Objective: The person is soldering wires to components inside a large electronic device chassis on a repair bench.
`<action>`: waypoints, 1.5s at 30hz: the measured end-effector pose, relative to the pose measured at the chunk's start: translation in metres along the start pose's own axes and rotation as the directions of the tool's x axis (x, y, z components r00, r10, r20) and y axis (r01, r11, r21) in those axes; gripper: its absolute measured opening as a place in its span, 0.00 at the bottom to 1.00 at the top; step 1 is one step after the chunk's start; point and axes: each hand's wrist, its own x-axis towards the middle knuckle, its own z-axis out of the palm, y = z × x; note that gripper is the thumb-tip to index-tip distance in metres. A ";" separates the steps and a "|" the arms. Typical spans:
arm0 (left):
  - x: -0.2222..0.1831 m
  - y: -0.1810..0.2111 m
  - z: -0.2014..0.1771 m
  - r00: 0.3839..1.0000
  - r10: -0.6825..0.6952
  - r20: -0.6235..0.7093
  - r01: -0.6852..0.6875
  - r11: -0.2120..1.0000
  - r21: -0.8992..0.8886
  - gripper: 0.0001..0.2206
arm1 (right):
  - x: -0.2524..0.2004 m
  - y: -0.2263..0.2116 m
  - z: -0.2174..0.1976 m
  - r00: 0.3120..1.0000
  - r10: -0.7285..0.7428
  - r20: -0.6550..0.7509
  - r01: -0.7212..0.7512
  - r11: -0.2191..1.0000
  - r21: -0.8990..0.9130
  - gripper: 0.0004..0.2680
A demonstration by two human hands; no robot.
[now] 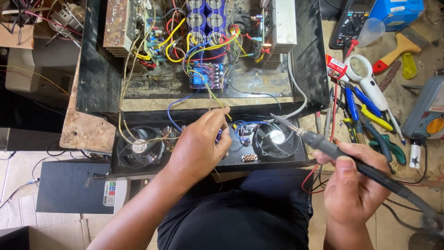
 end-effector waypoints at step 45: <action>0.004 0.003 -0.023 0.997 -0.019 -0.074 0.002 0.975 -0.222 0.06 | 0.009 0.000 0.049 0.944 0.286 0.164 -0.313 0.934 0.171 0.06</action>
